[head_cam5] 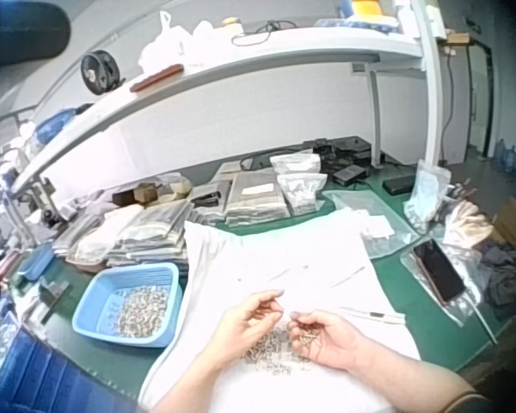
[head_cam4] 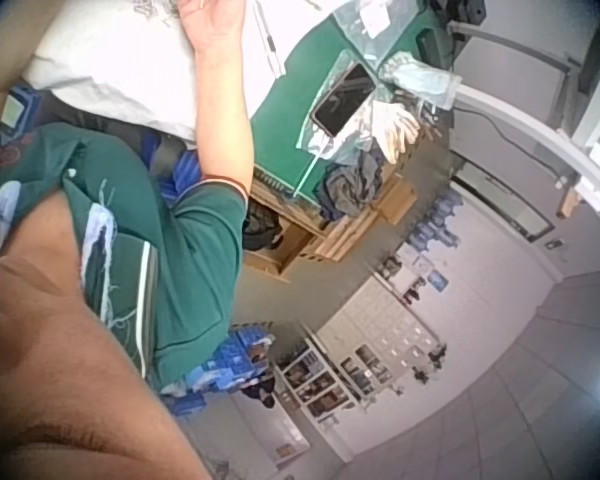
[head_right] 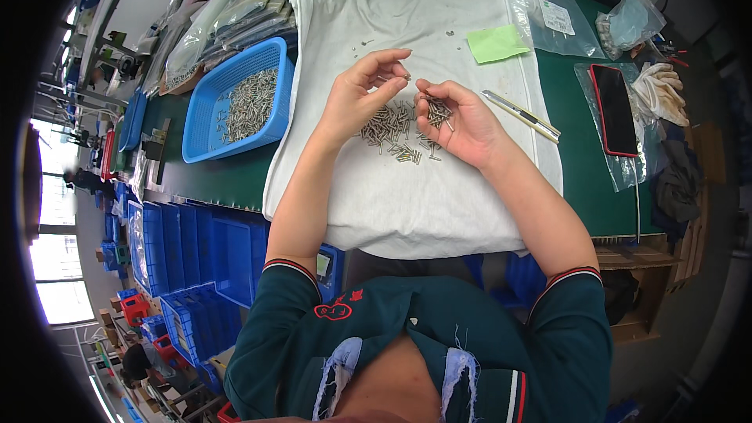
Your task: The person sorts small metal or plastic pins on a white cloth on a workbench, inspecting them one by one with metal tweezers.
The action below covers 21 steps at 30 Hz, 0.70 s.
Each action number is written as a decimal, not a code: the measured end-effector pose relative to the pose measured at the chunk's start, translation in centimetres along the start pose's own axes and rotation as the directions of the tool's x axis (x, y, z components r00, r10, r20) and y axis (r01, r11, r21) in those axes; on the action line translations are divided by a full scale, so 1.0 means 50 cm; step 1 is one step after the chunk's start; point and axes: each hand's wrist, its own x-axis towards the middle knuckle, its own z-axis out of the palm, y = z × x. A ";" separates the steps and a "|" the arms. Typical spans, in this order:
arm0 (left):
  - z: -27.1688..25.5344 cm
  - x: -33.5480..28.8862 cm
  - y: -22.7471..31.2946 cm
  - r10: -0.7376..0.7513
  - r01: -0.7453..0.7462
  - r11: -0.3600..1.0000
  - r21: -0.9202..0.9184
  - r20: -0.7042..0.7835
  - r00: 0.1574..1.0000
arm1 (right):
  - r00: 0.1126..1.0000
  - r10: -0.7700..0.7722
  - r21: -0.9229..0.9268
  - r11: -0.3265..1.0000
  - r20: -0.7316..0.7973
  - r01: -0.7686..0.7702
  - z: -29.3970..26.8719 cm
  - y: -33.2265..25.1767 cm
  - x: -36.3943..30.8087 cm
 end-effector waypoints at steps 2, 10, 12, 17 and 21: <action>0.003 -0.001 0.000 0.003 -0.003 1.000 0.008 -0.002 1.000 | 0.999 -0.009 -0.034 0.999 -0.053 0.007 0.007 0.005 -0.002; 0.022 -0.007 0.005 0.137 -0.140 0.942 0.306 0.032 0.990 | 0.994 -0.105 -0.278 0.956 -0.035 0.092 0.001 0.016 0.002; 0.023 -0.007 0.004 0.142 -0.143 0.941 0.305 0.026 0.990 | 0.994 -0.103 -0.267 0.960 -0.040 0.089 0.001 0.016 0.003; 0.023 -0.007 0.003 0.170 -0.169 0.943 0.285 0.023 0.985 | 0.999 -0.043 -0.155 0.987 -0.008 0.041 0.000 0.011 0.005; 0.023 -0.007 0.007 0.151 -0.147 0.961 0.235 0.001 0.989 | 0.996 0.061 0.081 0.994 0.068 -0.066 -0.013 0.008 0.011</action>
